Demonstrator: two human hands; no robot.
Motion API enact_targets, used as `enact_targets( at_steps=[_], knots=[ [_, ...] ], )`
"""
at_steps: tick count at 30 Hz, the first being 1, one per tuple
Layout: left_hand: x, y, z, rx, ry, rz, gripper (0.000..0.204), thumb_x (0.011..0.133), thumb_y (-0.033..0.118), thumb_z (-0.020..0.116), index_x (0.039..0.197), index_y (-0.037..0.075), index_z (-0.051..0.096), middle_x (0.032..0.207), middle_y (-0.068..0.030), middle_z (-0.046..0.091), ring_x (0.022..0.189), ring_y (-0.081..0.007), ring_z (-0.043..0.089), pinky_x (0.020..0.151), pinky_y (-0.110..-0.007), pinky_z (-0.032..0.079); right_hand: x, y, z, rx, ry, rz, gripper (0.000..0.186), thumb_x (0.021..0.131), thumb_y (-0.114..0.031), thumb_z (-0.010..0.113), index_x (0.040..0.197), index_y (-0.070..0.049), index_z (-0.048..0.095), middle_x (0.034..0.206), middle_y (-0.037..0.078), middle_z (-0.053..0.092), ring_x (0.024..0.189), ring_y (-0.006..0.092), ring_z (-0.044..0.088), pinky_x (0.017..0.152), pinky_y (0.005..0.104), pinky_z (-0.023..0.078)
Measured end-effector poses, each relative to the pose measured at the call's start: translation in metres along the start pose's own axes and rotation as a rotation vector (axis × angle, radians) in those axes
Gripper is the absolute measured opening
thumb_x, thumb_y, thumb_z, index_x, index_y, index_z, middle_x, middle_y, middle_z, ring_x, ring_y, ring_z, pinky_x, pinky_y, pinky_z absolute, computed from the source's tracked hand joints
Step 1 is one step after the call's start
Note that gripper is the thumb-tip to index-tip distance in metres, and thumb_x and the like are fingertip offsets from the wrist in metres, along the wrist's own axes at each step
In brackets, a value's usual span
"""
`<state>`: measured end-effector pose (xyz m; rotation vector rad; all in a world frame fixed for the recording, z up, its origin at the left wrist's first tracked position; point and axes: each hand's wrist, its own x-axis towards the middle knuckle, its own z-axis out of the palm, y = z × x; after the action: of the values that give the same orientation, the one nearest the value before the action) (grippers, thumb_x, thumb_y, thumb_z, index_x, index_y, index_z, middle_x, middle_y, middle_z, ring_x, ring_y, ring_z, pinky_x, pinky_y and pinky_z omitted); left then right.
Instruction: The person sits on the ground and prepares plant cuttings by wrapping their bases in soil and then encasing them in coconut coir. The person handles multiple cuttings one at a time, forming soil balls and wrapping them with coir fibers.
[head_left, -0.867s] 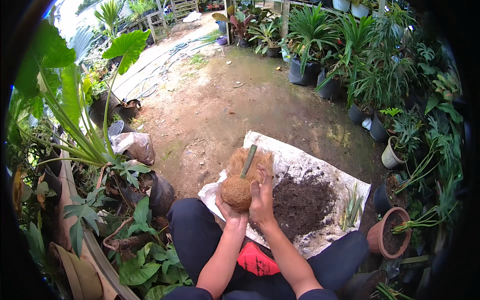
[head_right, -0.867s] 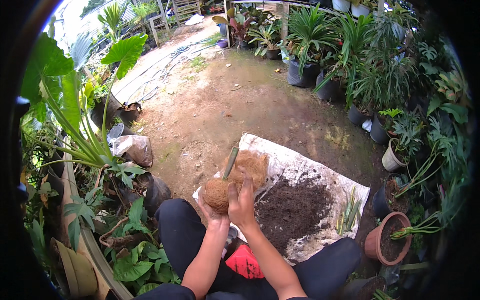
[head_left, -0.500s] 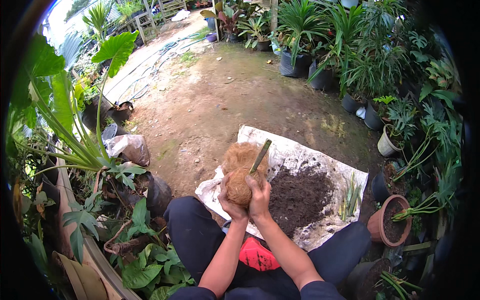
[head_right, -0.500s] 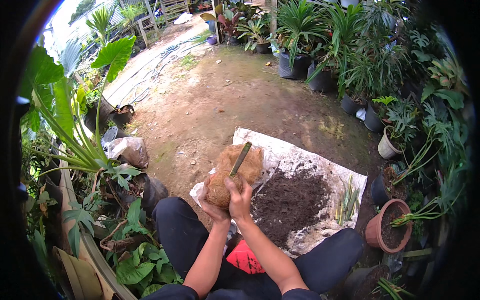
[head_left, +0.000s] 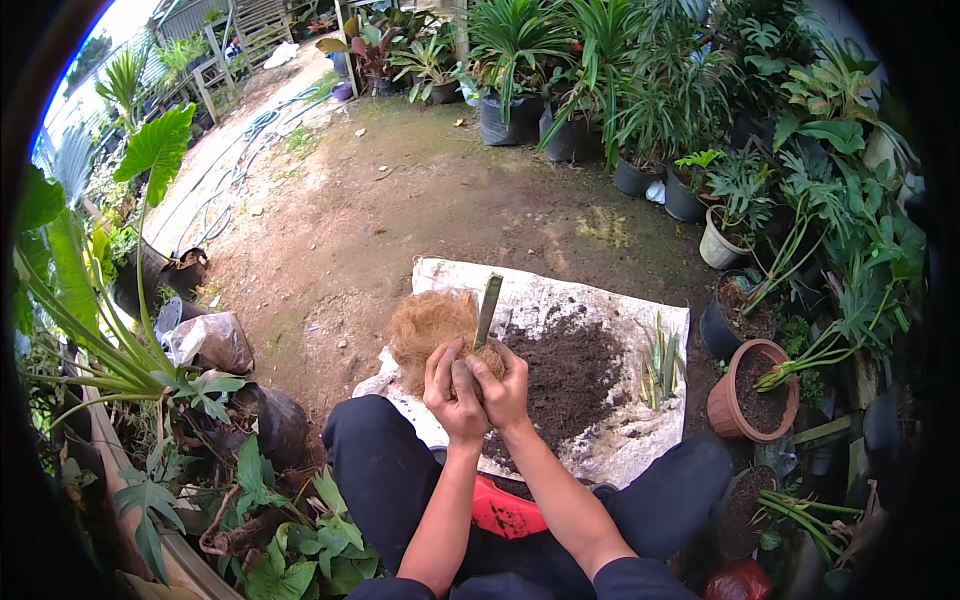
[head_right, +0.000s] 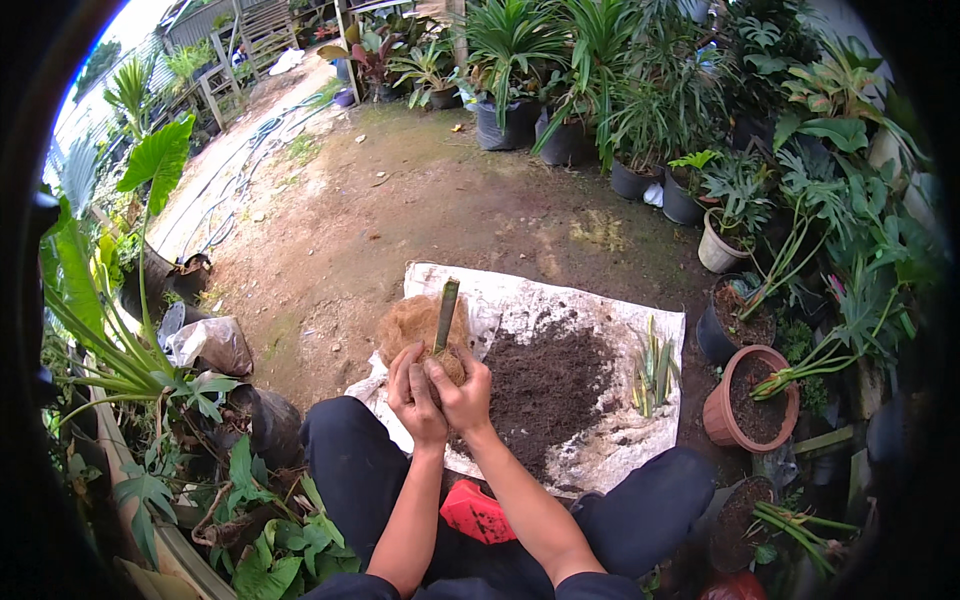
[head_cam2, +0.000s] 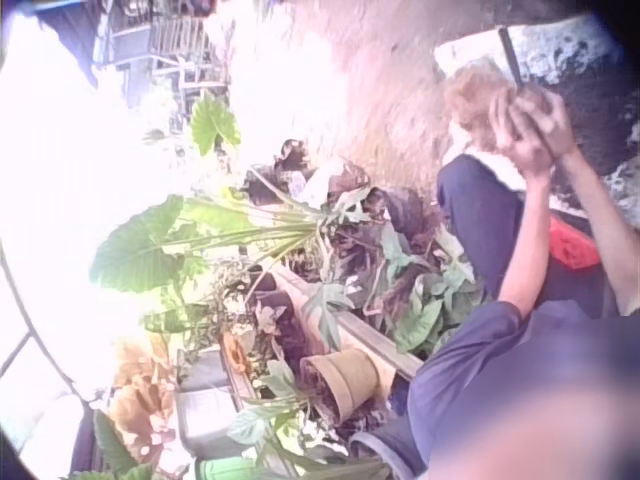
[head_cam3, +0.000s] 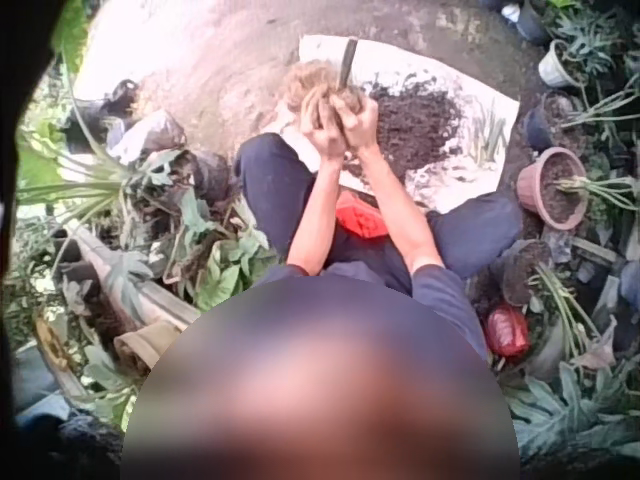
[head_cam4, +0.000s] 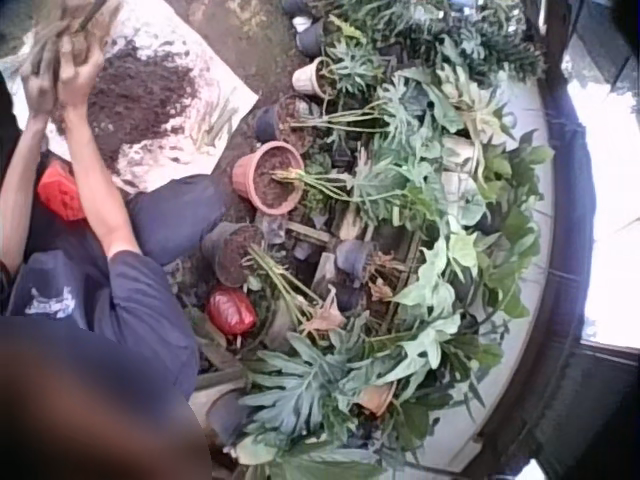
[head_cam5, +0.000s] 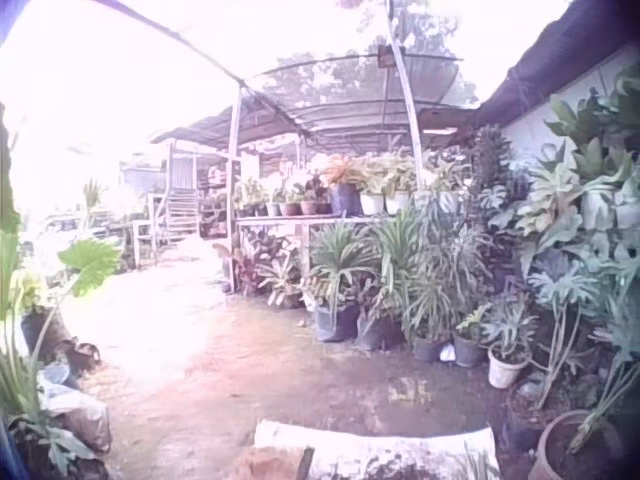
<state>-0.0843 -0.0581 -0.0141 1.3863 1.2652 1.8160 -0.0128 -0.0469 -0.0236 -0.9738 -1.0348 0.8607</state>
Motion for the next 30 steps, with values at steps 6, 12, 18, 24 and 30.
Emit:
enact_targets(
  at_steps=[6,12,18,24,30],
  knots=[
    [-0.005,0.002,0.025,-0.279,0.009,-0.088,0.033,0.100,0.017,0.050,0.120,-0.006,0.063,0.116,-0.0165,0.063,0.108,-0.0229,0.060,0.095,-0.033,0.045,0.004,-0.021,-0.016,-0.209,0.114,-0.123,0.035,0.080,-0.022,0.072,0.101,0.006,0.067,0.092,0.020,0.070,0.082,0.0313,0.070,0.075,0.0376,0.053],
    [-0.003,0.005,0.031,-0.351,-0.048,-0.215,0.027,0.098,0.016,0.055,0.106,-0.006,0.068,0.101,-0.0100,0.070,0.092,-0.0151,0.062,0.085,-0.030,0.049,0.002,-0.044,-0.016,-0.389,0.194,-0.218,0.027,0.084,-0.018,0.066,0.099,0.005,0.067,0.090,0.021,0.068,0.082,0.0340,0.069,0.075,0.0407,0.053],
    [-0.007,0.010,0.043,-0.443,-0.019,-0.254,0.020,0.093,0.009,0.059,0.101,-0.007,0.068,0.092,-0.0083,0.069,0.084,-0.0113,0.061,0.078,-0.026,0.049,-0.001,-0.047,-0.024,-0.365,0.232,-0.226,0.028,0.087,-0.020,0.065,0.099,0.005,0.067,0.097,0.022,0.068,0.090,0.0342,0.068,0.083,0.0402,0.052],
    [-0.001,0.016,0.048,-0.427,0.113,-0.181,0.018,0.091,0.009,0.061,0.098,-0.006,0.068,0.094,-0.0077,0.069,0.088,-0.0135,0.061,0.082,-0.029,0.048,0.010,-0.040,-0.021,0.041,0.210,-0.013,0.029,0.097,-0.018,0.058,0.104,0.008,0.068,0.097,0.013,0.071,0.096,0.0190,0.063,0.085,0.0328,0.048],
    [0.020,0.026,0.076,-0.505,0.120,-0.278,0.025,0.095,0.019,0.061,0.098,-0.005,0.067,0.095,-0.0085,0.068,0.088,-0.0153,0.059,0.084,-0.031,0.047,0.045,-0.053,-0.027,-0.113,0.255,-0.011,0.030,0.094,-0.021,0.063,0.100,0.007,0.071,0.088,0.011,0.073,0.081,0.0133,0.062,0.074,0.0286,0.049]
  ],
)
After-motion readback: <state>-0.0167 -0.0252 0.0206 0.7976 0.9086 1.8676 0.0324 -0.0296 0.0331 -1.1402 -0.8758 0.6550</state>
